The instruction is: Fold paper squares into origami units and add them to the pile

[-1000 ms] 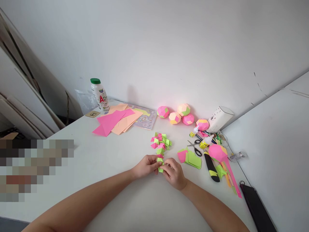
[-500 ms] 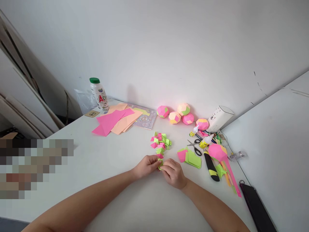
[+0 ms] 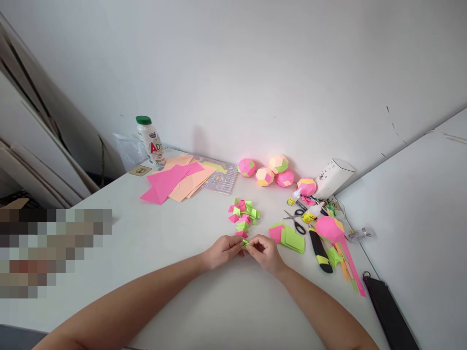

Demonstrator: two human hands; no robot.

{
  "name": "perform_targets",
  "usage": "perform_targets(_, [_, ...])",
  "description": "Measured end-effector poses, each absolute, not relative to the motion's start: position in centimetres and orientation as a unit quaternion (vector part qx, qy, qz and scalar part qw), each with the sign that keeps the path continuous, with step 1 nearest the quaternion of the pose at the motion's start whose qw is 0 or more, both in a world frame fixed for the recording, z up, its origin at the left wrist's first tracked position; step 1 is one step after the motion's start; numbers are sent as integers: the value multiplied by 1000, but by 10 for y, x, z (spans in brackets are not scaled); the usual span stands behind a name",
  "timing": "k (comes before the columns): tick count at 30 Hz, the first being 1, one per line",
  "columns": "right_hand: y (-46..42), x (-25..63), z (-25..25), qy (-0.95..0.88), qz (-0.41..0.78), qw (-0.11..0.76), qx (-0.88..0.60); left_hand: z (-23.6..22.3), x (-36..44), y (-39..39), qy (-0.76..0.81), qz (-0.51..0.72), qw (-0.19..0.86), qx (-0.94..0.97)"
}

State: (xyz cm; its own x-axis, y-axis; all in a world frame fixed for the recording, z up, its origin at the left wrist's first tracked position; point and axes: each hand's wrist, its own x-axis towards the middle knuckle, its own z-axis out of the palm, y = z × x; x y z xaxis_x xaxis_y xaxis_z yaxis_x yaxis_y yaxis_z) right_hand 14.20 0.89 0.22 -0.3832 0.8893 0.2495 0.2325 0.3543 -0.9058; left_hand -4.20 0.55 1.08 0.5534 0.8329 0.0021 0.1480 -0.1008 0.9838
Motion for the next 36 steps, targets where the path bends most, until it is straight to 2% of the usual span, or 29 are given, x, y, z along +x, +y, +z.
perform_targets(18, [10,143,-3,-666,494,382,-407,11,-40,4,342,302,584,672])
perform_targets(36, [11,144,0,-663,517,366,-399,11,-41,5,309,293,577,697])
